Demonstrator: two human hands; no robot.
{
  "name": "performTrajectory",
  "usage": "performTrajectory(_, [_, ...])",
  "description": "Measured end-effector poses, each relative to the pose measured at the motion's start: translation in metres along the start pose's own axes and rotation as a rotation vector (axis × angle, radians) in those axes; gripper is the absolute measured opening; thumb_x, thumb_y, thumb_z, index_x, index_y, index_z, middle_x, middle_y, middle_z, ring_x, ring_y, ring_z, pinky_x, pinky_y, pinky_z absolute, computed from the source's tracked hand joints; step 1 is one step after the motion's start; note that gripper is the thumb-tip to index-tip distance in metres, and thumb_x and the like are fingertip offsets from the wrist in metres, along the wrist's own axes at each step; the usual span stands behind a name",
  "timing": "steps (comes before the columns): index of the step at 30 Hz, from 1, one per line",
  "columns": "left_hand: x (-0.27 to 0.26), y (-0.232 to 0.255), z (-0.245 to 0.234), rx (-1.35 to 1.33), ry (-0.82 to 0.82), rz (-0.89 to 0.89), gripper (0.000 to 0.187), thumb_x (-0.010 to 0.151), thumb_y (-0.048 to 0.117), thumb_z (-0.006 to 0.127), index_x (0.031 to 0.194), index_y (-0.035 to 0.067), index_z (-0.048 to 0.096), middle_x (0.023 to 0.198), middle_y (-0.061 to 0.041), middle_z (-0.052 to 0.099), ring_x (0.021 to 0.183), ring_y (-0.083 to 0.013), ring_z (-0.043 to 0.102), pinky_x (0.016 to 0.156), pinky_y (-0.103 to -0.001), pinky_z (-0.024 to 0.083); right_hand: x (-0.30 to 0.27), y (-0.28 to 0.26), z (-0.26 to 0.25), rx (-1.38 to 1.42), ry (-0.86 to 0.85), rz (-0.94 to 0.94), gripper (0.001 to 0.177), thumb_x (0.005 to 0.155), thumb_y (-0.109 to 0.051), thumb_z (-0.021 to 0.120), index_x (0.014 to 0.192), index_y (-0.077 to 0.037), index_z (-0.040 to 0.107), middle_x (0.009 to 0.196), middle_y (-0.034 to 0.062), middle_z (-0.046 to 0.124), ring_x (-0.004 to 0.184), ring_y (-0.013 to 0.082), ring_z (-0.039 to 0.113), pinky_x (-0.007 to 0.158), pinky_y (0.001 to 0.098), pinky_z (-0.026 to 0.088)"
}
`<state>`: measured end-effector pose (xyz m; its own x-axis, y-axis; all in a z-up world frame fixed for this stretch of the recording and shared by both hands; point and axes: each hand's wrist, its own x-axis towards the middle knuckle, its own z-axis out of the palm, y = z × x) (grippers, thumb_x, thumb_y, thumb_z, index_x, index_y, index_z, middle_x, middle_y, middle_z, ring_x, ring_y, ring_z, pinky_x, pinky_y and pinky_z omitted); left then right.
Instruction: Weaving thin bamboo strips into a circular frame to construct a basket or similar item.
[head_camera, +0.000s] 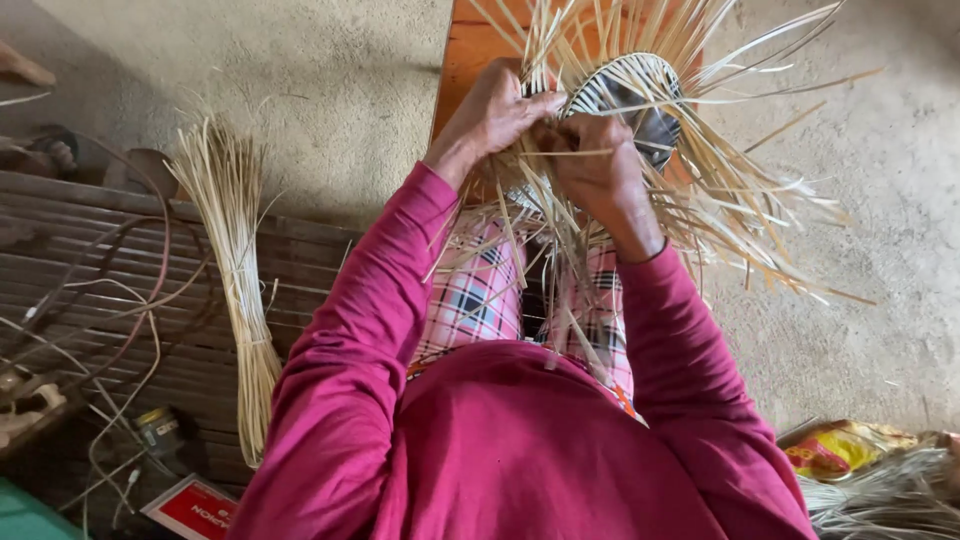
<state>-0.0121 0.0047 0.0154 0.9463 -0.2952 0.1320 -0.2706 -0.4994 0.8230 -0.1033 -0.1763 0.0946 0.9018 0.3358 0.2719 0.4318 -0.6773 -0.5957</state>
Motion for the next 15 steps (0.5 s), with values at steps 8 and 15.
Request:
performTrajectory(8, [0.009, -0.02, 0.011, -0.091, 0.068, 0.212, 0.014, 0.096, 0.018, 0.082, 0.106, 0.008, 0.079, 0.06, 0.002, 0.064, 0.036, -0.0021, 0.039, 0.024, -0.018, 0.03, -0.015, 0.026, 0.009, -0.268, 0.27, -0.25, 0.036, 0.101, 0.002, 0.063, 0.068, -0.011, 0.059, 0.059, -0.0021, 0.054, 0.039, 0.0076, 0.036, 0.032, 0.0259, 0.023])
performTrajectory(15, [-0.004, 0.023, -0.012, -0.176, -0.007, 0.174, 0.011, 0.097, 0.011, 0.081, 0.106, 0.008, 0.076, 0.067, 0.001, 0.058, 0.039, -0.0044, 0.033, 0.029, -0.019, 0.03, -0.004, -0.008, -0.004, -0.221, 0.178, 0.004, 0.027, 0.105, -0.021, 0.07, 0.086, -0.003, 0.061, 0.082, 0.0067, 0.057, 0.054, 0.0139, 0.044, 0.04, 0.0298, 0.033])
